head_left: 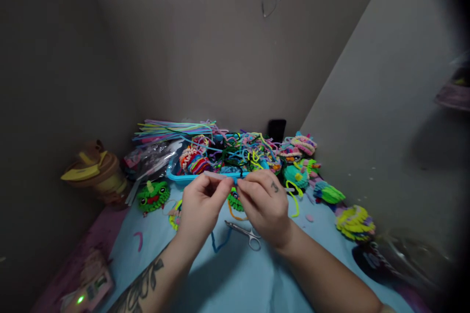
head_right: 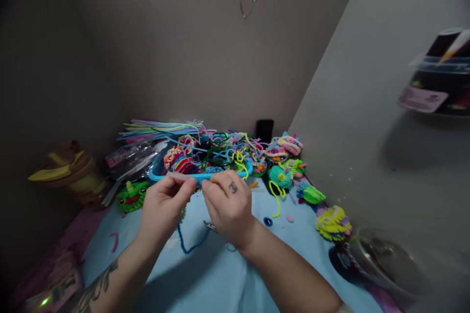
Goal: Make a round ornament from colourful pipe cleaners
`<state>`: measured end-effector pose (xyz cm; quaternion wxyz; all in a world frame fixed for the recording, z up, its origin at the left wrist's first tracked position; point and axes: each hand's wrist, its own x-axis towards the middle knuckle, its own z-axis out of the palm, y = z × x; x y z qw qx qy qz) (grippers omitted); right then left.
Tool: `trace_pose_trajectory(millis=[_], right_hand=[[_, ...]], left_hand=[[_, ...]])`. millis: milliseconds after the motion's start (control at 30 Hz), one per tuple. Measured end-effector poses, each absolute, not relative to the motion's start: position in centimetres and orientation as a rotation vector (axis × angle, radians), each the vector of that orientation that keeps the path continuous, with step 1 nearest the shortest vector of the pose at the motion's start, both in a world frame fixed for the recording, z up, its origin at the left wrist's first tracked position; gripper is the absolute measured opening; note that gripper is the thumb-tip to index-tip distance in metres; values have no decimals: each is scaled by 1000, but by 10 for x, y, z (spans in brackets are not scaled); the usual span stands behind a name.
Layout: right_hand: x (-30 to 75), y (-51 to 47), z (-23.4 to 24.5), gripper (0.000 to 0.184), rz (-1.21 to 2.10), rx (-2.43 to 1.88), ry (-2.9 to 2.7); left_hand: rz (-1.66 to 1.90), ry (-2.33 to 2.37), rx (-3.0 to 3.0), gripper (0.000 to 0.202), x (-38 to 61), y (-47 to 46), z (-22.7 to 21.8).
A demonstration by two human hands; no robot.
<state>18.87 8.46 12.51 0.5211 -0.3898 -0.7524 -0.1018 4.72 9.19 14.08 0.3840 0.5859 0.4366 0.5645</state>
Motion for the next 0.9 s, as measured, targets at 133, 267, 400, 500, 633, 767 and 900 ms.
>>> trace_pose_trajectory(millis=[133,267,400,500,633,767,900], right_hand=[[188,86,132,14,-13,-941,-1788],[192,86,142,18,253,-943,-1865],[196,87,146,13,302,-927,-1880],[197,87,148,13,342,-993,-1822],[199,87,151,13,327,-1065,-1744],[197,87,149,11,245,-1080,-1724],[195,87,146,10,168,-1075,-1711]], left_hand=[[1472,1072,1670,14,41,93,141],[1511,1046,1889,10,36,93,140],[1504,1011,1993,11,36,93,140],[1492,1050,1996,11,35,94,141],[1460,1098,1977,12,35,94,143],[1438,1098,1900,13,36,91,145],[1424,1094,1811,11,37,90,147]])
